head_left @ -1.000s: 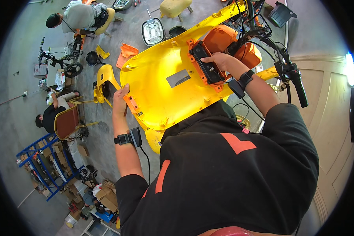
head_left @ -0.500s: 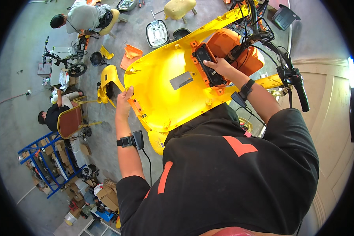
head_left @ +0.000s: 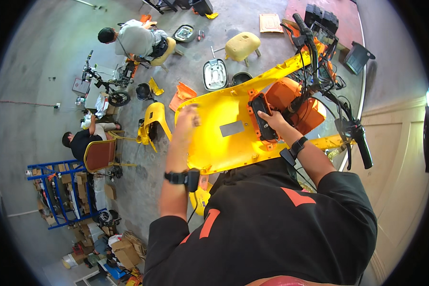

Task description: Installing yellow plastic fairing components onto a motorcycle frame using a power drill.

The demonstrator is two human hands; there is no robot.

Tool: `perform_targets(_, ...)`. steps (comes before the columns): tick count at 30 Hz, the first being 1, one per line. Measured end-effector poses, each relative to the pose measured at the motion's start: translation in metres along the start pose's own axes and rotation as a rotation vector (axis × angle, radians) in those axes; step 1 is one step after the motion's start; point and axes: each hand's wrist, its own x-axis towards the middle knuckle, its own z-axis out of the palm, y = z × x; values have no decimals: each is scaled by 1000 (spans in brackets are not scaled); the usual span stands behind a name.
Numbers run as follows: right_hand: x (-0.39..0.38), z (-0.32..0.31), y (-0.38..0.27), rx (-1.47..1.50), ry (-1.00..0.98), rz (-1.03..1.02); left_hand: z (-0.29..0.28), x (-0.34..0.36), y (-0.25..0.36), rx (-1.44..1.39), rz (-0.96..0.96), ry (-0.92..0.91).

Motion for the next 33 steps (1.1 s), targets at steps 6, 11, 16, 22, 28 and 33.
perform_targets(6, 1, 2, 0, 67, -19, 5, 74, 54, -64, -451, -315, -246)
perform_targets(11, -2, 0, 3, 51, 14, -83, 82, 72, -91, -483, -422, -209)
perform_targets(16, -7, 1, -6, 11, 43, -8, 82, 88, -106, -402, -439, -334)
perform_targets(22, -4, 3, -1, 19, 35, -5, 78, 112, -123, -362, -497, -383)
perform_targets(28, -6, 7, -17, -30, 82, 41, 77, 129, -117, -442, -590, -344)
perform_targets(33, -3, 11, -18, -50, 94, 100, 59, 127, -117, -653, -594, -542)
